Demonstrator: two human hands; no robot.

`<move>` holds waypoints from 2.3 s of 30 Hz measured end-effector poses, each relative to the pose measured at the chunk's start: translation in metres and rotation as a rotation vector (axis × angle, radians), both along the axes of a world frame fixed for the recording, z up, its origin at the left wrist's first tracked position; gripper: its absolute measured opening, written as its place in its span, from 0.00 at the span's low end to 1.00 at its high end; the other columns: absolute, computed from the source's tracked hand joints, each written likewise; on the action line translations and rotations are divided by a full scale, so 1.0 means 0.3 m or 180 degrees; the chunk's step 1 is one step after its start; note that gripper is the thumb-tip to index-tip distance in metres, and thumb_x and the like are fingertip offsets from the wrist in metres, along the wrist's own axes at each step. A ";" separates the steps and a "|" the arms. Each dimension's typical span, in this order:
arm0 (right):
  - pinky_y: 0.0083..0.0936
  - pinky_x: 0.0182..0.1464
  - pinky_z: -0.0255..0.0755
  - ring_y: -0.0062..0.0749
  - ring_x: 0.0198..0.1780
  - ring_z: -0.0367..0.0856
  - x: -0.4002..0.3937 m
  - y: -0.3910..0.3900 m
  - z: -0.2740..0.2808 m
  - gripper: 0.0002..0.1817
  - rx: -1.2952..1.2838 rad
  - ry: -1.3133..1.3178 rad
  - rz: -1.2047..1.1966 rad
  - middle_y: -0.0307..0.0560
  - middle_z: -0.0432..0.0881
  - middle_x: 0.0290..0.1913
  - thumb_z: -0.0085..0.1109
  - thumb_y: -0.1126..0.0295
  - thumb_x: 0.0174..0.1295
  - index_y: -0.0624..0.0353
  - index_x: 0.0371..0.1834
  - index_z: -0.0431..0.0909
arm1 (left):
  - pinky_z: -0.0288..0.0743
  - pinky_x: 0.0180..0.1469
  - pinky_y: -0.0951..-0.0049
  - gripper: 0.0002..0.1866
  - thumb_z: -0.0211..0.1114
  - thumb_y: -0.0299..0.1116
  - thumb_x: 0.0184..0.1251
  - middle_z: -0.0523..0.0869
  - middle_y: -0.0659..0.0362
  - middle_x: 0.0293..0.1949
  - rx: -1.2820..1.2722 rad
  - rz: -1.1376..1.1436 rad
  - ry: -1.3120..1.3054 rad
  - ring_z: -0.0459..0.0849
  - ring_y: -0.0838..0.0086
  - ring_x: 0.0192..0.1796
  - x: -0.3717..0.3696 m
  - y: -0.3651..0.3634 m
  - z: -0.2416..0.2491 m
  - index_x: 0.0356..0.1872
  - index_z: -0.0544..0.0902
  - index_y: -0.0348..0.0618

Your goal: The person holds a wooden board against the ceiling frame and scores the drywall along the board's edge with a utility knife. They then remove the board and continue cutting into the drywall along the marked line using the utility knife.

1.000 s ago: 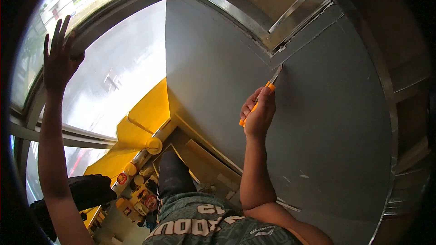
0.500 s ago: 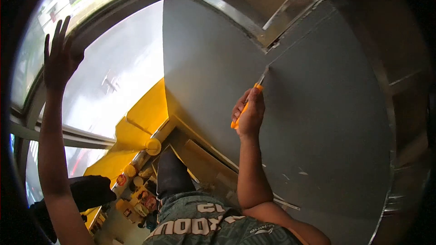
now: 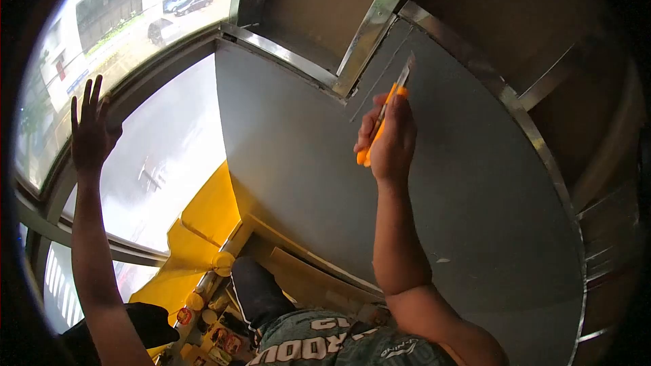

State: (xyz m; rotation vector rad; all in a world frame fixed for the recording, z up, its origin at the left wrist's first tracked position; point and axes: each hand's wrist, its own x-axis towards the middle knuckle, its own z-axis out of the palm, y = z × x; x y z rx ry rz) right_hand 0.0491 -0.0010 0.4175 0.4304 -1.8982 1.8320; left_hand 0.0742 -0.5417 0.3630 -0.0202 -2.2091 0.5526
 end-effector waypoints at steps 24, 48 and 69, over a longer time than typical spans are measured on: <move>0.15 0.17 0.56 0.11 0.16 0.61 -0.122 0.056 -0.004 0.24 0.0519 0.0335 0.0031 0.28 0.64 0.18 0.38 0.44 0.83 0.51 0.36 0.70 | 0.41 0.87 0.54 0.35 0.75 0.44 0.56 0.52 0.61 0.86 0.0084 0.0214 -0.0107 0.48 0.69 0.87 -0.005 -0.013 -0.017 0.68 0.79 0.53; 0.15 0.20 0.57 0.12 0.20 0.59 -0.092 -0.059 -0.026 0.23 0.0026 -0.0150 -0.0377 0.29 0.61 0.23 0.38 0.45 0.84 0.50 0.35 0.66 | 0.41 0.87 0.54 0.41 0.75 0.49 0.60 0.53 0.62 0.85 -0.0273 0.0228 -0.0094 0.49 0.69 0.86 -0.023 -0.078 -0.044 0.75 0.70 0.55; 0.15 0.23 0.58 0.13 0.23 0.58 -0.028 -0.083 -0.374 0.23 0.0019 -0.0573 -0.0537 0.29 0.60 0.24 0.37 0.45 0.84 0.50 0.36 0.66 | 0.48 0.85 0.54 0.40 0.67 0.60 0.68 0.58 0.66 0.84 -0.0553 -0.0073 0.0270 0.55 0.73 0.85 -0.025 -0.071 -0.031 0.77 0.65 0.63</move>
